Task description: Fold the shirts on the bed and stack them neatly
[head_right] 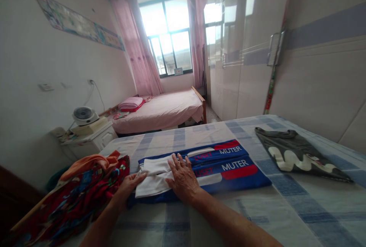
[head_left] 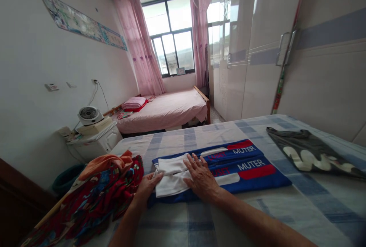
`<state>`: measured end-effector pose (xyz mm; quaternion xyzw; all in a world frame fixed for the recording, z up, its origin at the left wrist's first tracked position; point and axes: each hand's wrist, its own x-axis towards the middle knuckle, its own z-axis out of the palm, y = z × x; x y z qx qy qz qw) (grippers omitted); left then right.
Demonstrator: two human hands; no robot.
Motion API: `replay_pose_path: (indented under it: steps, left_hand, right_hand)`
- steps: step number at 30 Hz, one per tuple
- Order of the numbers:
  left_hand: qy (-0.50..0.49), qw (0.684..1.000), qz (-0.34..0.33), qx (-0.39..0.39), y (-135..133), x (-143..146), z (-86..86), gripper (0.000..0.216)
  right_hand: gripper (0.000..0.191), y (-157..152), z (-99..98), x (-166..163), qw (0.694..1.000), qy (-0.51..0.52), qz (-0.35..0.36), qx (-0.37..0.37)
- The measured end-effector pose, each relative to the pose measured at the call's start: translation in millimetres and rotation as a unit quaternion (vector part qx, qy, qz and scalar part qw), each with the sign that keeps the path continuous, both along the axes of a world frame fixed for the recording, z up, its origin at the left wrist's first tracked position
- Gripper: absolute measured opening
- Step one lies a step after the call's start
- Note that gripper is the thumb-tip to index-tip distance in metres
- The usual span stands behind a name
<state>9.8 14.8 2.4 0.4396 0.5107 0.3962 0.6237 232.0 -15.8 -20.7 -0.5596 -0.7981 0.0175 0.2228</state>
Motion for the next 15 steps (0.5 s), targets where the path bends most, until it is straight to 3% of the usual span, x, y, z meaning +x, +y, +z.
replay_pose_path:
  steps: [5,8,13,15]
  left_hand:
    - [-0.037,0.999,-0.007,0.000,-5,10,19.8,0.035]
    - [-0.023,0.999,-0.009,0.046,-4,28,44.3,0.034]
    - [0.091,0.970,-0.092,0.208,5,96,92.9,0.031]
    - [0.172,0.931,-0.139,0.291,8,136,106.8,0.028]
  right_hand:
    - [0.060,7,3.9,14,0.996,0.024,0.010,-0.083]
    - [0.060,11,12.3,34,0.983,0.141,0.019,-0.114]
    - [0.057,8,23.1,95,0.949,0.290,0.007,-0.123]
    - [0.058,2,24.8,124,0.905,0.397,-0.004,-0.151]
